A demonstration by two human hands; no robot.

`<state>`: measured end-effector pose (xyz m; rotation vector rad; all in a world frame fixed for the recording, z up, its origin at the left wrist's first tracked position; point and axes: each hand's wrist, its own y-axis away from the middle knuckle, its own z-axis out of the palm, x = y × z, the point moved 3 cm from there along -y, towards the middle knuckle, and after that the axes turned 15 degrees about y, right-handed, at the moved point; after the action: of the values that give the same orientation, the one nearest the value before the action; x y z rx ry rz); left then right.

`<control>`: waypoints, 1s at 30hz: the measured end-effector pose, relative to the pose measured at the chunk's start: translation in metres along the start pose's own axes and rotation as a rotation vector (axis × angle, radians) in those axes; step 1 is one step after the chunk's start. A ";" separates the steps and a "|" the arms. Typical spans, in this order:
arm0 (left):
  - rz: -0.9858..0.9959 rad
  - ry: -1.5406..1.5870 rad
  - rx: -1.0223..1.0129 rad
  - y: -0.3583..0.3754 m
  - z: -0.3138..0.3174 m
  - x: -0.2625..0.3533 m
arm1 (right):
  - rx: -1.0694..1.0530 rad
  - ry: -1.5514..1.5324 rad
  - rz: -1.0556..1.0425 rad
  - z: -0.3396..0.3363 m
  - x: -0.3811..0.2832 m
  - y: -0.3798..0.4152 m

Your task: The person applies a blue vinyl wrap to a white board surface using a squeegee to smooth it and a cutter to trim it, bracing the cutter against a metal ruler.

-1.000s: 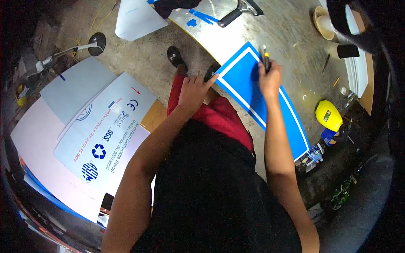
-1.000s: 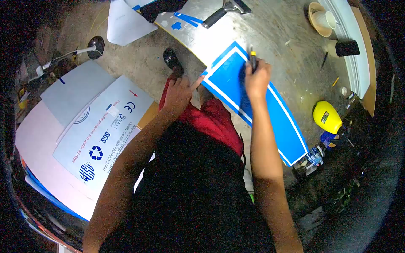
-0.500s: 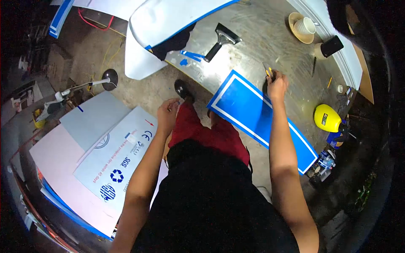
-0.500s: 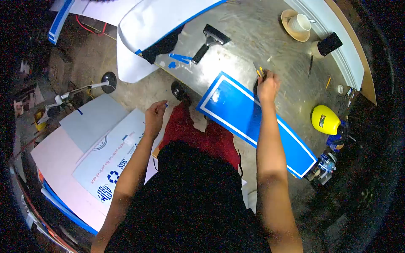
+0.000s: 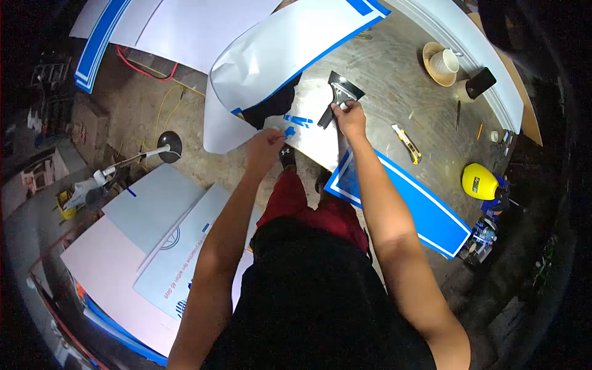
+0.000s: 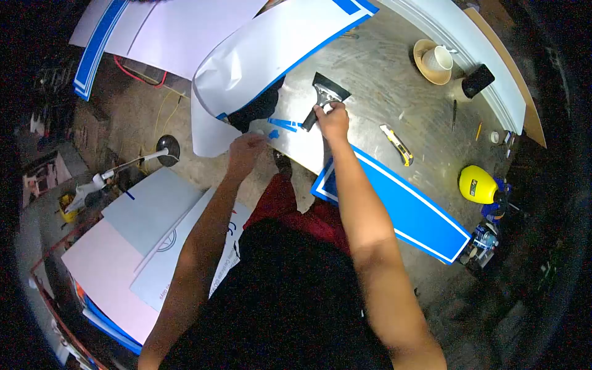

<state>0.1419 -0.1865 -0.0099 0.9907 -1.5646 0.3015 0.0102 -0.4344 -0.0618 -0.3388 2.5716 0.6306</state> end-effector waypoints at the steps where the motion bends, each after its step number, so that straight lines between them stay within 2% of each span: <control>1: 0.000 0.007 -0.014 -0.017 0.010 -0.004 | 0.009 0.007 0.011 0.003 -0.004 -0.002; 3: 0.119 -0.156 -0.026 -0.044 0.028 -0.006 | 0.073 0.111 0.102 0.005 -0.010 -0.004; 4: 0.118 -0.146 -0.042 -0.051 0.034 -0.004 | 0.083 0.115 0.159 0.005 -0.014 -0.004; 6: 0.064 -0.384 -0.103 -0.064 0.043 -0.003 | 0.042 0.106 0.201 0.008 -0.018 -0.010; 7: 0.066 -0.381 -0.124 -0.068 0.046 -0.001 | -0.009 0.087 0.231 0.011 -0.019 -0.010; 9: 0.075 -0.582 -0.120 -0.075 0.049 0.000 | 0.029 0.089 0.266 0.009 -0.015 -0.005; 10: 0.080 -0.581 -0.143 -0.076 0.049 0.003 | 0.063 -0.028 0.263 0.006 -0.010 -0.004; 11: -0.012 -0.509 -0.123 -0.078 0.049 0.005 | 0.112 -0.141 0.278 -0.002 0.000 0.001; 12: -0.112 -0.439 -0.079 -0.077 0.045 0.007 | 0.157 -0.158 0.232 -0.013 0.003 0.013; 15: -0.214 -0.353 -0.104 -0.078 0.040 0.023 | 0.137 -0.071 0.183 -0.082 -0.014 0.076; 16: -0.199 -0.357 -0.111 -0.081 0.042 0.010 | 0.109 -0.069 0.240 -0.080 0.018 0.090; 17: -0.093 -0.352 -0.117 -0.084 0.044 -0.007 | 0.082 -0.069 0.298 -0.074 0.049 0.104; 19: 0.020 -0.273 -0.147 -0.080 0.042 -0.003 | 0.079 -0.305 0.428 -0.093 0.051 0.147; 20: 0.025 -0.277 -0.170 -0.075 0.043 -0.003 | 0.118 -0.320 0.490 -0.094 0.062 0.165; 22: 0.263 -0.278 -0.085 -0.065 0.041 0.020 | 0.084 -0.311 0.532 -0.088 0.074 0.193; 23: 0.270 -0.280 -0.101 -0.059 0.041 0.029 | 0.039 -0.297 0.553 -0.082 0.083 0.204; 24: 0.304 -0.335 -0.107 -0.053 0.043 0.042 | 0.053 -0.152 0.466 -0.062 0.107 0.212; 25: 0.340 -0.387 -0.108 -0.050 0.047 0.050 | 0.013 -0.242 0.532 -0.070 0.081 0.218; 27: 0.337 -0.385 -0.124 -0.051 0.057 0.054 | 0.041 -0.204 0.521 -0.057 0.082 0.220; 30: 0.563 -0.442 -0.289 -0.041 0.077 0.077 | -0.063 -0.261 0.619 -0.061 0.062 0.212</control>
<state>0.1240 -0.2960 0.0259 0.3860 -2.2129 0.2395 -0.1382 -0.2890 0.0345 0.5131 2.3866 0.8972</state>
